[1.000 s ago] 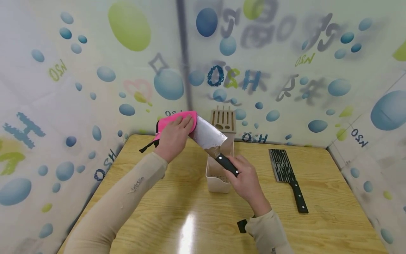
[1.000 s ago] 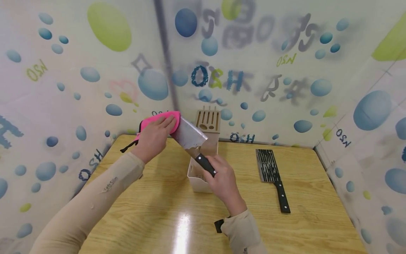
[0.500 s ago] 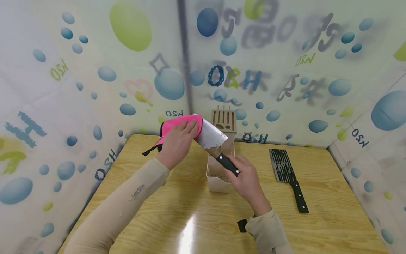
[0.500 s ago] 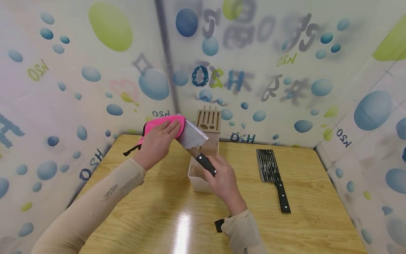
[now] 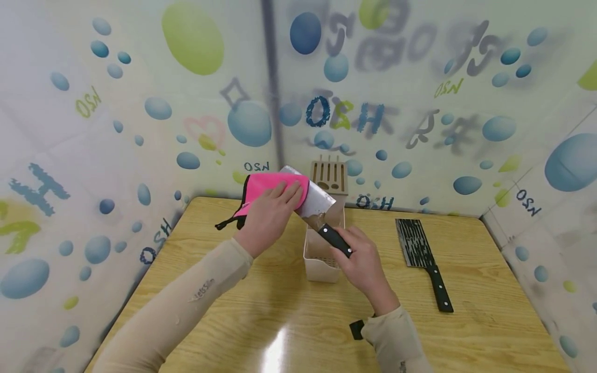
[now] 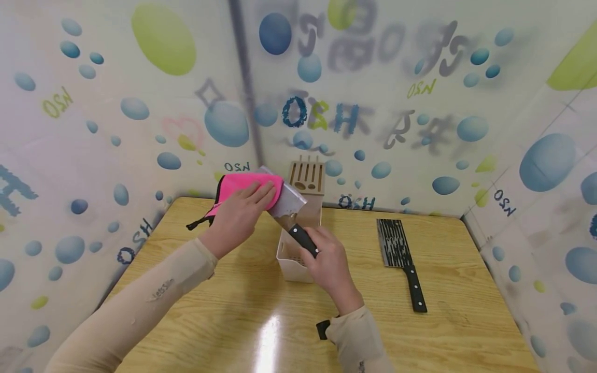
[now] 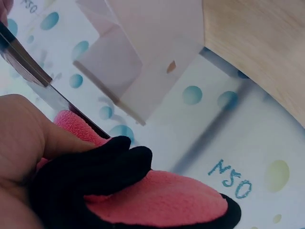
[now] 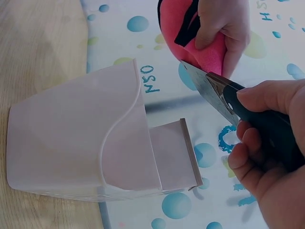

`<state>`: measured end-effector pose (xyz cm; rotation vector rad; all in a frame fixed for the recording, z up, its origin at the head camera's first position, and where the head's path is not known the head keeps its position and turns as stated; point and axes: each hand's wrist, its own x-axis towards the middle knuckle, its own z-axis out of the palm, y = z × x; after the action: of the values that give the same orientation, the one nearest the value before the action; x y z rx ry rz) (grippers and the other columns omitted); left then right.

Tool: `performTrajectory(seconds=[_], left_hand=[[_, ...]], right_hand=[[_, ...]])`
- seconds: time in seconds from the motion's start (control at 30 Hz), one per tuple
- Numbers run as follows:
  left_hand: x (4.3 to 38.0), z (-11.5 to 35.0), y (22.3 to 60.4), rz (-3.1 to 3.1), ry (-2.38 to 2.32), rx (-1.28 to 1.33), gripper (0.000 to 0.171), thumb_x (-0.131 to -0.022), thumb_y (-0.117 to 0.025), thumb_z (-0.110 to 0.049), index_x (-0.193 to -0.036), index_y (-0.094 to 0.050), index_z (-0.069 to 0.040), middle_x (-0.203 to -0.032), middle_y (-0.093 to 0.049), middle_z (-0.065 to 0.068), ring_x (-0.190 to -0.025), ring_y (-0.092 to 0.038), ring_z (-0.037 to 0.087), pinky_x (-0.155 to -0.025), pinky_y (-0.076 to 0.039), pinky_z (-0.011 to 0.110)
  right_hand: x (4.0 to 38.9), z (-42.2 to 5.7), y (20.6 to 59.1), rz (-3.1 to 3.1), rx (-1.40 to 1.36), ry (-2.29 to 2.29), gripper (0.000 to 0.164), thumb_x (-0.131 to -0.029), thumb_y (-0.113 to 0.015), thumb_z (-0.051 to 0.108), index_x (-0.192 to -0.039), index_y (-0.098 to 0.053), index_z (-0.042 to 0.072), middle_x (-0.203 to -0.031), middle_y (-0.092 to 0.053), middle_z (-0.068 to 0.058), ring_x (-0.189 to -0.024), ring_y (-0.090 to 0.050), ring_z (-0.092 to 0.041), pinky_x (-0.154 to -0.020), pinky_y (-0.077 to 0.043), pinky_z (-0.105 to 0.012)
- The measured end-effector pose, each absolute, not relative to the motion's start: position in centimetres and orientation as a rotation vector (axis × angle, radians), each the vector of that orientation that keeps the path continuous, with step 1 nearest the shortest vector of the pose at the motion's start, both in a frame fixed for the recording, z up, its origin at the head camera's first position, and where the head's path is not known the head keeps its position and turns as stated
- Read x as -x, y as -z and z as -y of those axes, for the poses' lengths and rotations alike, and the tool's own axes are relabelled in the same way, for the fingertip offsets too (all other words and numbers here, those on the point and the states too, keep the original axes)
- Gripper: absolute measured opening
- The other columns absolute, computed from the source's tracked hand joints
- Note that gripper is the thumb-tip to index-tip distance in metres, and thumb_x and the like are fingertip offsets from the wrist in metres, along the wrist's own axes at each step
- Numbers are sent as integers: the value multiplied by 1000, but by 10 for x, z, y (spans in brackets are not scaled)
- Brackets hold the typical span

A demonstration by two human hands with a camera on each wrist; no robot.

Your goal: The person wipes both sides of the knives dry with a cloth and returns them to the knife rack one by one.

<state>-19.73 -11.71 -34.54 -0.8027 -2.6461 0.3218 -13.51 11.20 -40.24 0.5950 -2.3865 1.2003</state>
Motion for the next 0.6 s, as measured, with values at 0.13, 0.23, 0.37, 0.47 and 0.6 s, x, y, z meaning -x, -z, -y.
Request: performTrajectory(seconds=[0.13, 0.23, 0.37, 0.47, 0.6], left_hand=[[190, 112, 347, 2621, -329, 852, 59, -99, -69, -9, -155, -49, -8, -159, -48, 7, -143, -50, 30, -114, -47, 42], [187, 109, 348, 2601, -335, 887, 60, -99, -69, -8, -155, -48, -8, -160, -46, 8, -143, -49, 30, -115, -45, 42], [184, 105, 349, 2573, -297, 929, 60, -99, -68, -6, -155, -48, -8, -160, -46, 8, -144, -49, 30, -116, -44, 40], [183, 102, 349, 2548, -274, 959, 60, -98, -68, -5, -155, -48, -9, -160, -46, 7, -144, -49, 30, -115, -45, 39], [180, 100, 347, 2524, -289, 1002, 63, -97, -70, -5, -155, -48, -10, -160, -46, 8, -144, -48, 29, -115, -45, 39]], right_hand=[[136, -112, 403, 2389, -593, -1192, 33, -88, -79, 3, -120, -73, -3, -103, -69, -16, -86, -62, -25, -71, -58, -39], [136, -112, 403, 2388, -597, -1192, 33, -88, -79, 2, -120, -73, -2, -103, -69, -16, -86, -62, -25, -71, -59, -40], [135, -112, 402, 2399, -591, -1208, 32, -89, -79, 2, -120, -73, -2, -104, -68, -15, -87, -63, -25, -73, -60, -41], [135, -113, 402, 2409, -583, -1219, 33, -90, -78, 3, -122, -73, -2, -104, -67, -16, -87, -63, -25, -73, -60, -40], [135, -114, 402, 2412, -585, -1205, 33, -90, -78, 4, -122, -72, -3, -102, -67, -16, -85, -61, -24, -71, -59, -38]])
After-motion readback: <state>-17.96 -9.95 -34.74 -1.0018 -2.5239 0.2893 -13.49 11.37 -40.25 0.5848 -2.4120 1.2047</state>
